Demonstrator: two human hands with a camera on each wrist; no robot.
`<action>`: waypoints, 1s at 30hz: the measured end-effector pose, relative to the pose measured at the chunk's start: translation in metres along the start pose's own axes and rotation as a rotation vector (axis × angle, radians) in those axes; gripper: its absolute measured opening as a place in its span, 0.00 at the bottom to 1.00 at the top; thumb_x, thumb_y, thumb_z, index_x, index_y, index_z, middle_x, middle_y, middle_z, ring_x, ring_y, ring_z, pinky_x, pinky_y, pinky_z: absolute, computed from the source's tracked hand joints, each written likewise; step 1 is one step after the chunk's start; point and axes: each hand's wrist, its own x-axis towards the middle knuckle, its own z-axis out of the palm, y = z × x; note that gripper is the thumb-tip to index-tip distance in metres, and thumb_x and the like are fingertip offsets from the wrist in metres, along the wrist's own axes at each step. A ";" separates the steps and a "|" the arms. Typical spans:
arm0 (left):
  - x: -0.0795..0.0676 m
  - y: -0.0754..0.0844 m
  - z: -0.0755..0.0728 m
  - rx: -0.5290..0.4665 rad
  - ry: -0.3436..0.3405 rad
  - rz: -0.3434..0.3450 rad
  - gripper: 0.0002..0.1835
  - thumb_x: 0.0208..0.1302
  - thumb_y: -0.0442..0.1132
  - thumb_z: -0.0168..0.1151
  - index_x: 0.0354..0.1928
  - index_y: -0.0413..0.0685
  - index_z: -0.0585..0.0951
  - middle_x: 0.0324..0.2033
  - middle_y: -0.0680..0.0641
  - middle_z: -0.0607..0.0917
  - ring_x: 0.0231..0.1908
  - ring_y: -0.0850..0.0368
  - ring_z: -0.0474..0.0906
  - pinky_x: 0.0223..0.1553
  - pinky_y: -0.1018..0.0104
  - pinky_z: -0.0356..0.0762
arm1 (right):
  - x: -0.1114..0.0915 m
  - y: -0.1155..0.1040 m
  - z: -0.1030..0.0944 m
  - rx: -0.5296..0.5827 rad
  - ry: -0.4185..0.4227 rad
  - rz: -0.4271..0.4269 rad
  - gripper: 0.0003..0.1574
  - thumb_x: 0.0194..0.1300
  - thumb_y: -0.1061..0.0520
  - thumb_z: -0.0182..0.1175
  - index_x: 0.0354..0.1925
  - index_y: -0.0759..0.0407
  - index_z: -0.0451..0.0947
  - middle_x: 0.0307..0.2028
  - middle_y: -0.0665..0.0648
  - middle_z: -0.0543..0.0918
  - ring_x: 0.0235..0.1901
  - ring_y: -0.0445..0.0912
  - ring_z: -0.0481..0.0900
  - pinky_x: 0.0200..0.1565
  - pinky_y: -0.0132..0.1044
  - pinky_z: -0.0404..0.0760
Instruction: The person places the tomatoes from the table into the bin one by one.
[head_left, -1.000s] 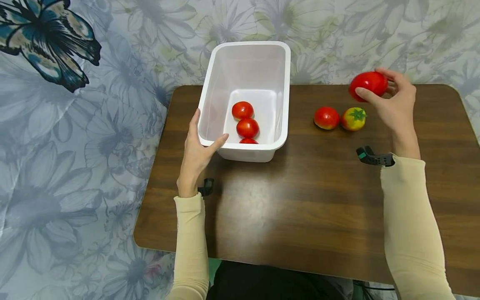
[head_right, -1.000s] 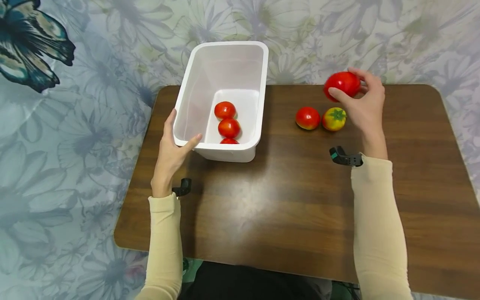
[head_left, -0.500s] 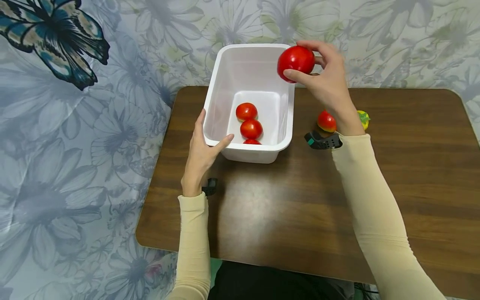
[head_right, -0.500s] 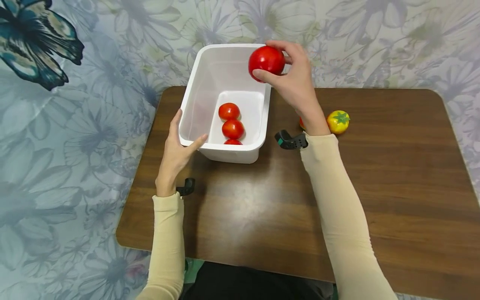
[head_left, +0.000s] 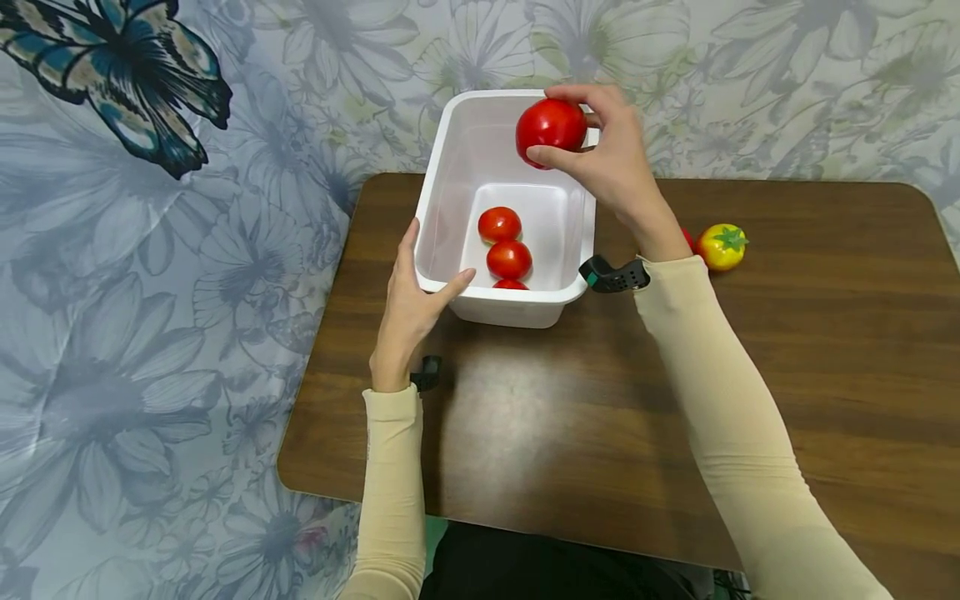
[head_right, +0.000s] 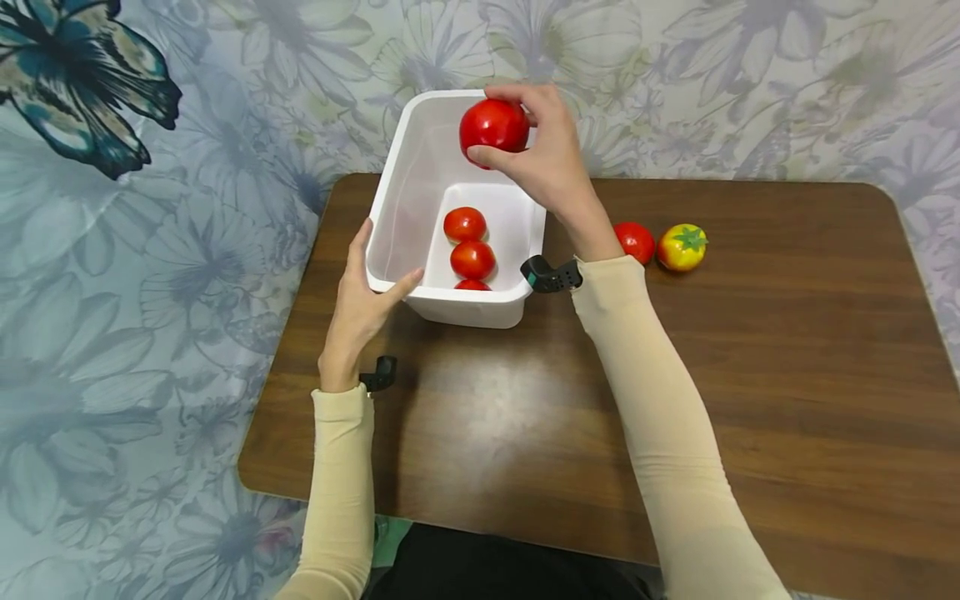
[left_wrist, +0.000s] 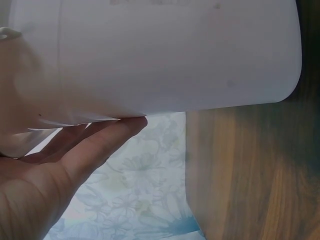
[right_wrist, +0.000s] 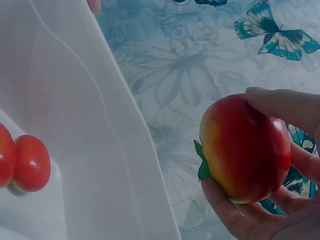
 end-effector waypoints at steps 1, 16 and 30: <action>0.000 0.000 0.000 -0.001 0.002 0.001 0.57 0.60 0.57 0.76 0.84 0.62 0.53 0.79 0.49 0.61 0.74 0.52 0.61 0.75 0.48 0.59 | 0.000 0.001 0.001 -0.008 -0.005 -0.004 0.37 0.60 0.56 0.77 0.67 0.55 0.80 0.64 0.56 0.76 0.65 0.45 0.68 0.63 0.41 0.76; 0.001 0.001 0.002 -0.020 -0.001 0.024 0.56 0.60 0.55 0.77 0.84 0.59 0.53 0.79 0.49 0.61 0.74 0.52 0.62 0.76 0.49 0.59 | 0.002 0.008 0.007 -0.041 -0.031 0.026 0.38 0.61 0.56 0.76 0.68 0.53 0.79 0.65 0.55 0.75 0.66 0.46 0.67 0.64 0.41 0.74; 0.001 0.000 0.001 -0.035 0.005 0.030 0.57 0.59 0.54 0.78 0.84 0.58 0.53 0.78 0.51 0.63 0.73 0.54 0.63 0.75 0.53 0.60 | 0.000 0.012 0.008 -0.008 -0.072 0.063 0.38 0.62 0.56 0.75 0.69 0.51 0.77 0.67 0.54 0.73 0.64 0.51 0.71 0.63 0.45 0.78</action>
